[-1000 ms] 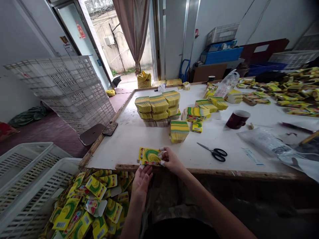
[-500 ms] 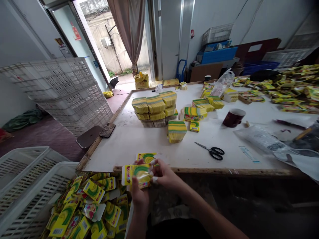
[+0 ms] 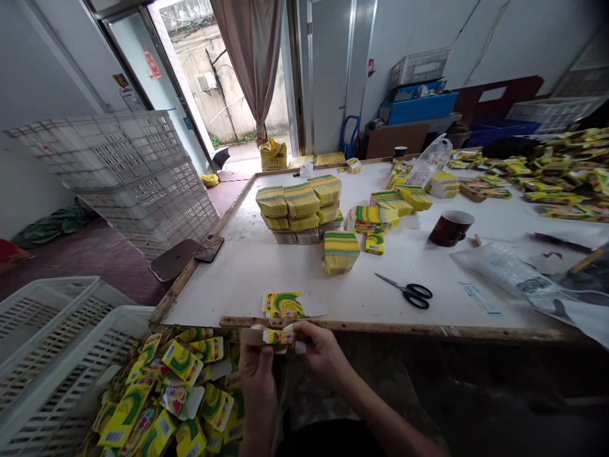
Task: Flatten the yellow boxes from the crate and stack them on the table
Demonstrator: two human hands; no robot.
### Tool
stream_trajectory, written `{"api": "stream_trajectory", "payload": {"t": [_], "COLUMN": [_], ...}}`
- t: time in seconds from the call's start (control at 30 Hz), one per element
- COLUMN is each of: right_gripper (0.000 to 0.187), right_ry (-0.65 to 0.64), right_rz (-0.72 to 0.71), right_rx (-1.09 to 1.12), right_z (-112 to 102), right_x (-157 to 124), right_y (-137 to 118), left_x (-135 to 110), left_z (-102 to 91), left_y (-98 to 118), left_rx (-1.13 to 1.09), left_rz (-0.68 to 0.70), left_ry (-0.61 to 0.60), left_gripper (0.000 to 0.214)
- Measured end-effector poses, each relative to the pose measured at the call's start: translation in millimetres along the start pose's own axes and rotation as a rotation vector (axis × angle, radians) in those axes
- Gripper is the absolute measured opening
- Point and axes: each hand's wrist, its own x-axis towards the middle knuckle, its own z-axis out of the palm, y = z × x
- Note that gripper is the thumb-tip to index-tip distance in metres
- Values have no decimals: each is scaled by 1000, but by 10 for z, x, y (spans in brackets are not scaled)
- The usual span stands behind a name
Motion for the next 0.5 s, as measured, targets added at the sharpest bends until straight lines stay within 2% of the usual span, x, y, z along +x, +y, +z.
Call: {"api": "stream_trajectory", "payload": {"t": [0.1, 0.13, 0.2, 0.27, 0.3, 0.37, 0.43, 0.5], "right_gripper": [11, 13, 19, 24, 24, 19, 15, 21], "right_ry": [-47, -56, -60, -99, -152, -294, -365, -265], "right_rz": [-9, -37, -135, -257, -315, -429, -511, -498], "right_rx": [-11, -60, -247, -484, -582, -689, -686, -611], "right_z": [-119, -159, -231, -274, -277, -246, -185, -130], "right_x": [15, 13, 4, -11, -21, -48, -85, -122], "right_y": [27, 24, -7, -72, -113, -197, -251, -254], "left_x": [27, 61, 145, 209, 221, 197, 126, 34], "left_z": [-176, -249, -400, -525, -562, -571, -500, -395], "left_y": [37, 94, 265, 451, 526, 605, 590, 515], "left_rx": [120, 169, 276, 389, 477, 685, 847, 922], "left_rz": [-58, -70, -47, 37, 61, 44, -22, -56], "left_ry": [37, 8, -121, -315, -383, -499, -604, -642], "left_gripper": [34, 35, 46, 78, 87, 97, 89, 70]}}
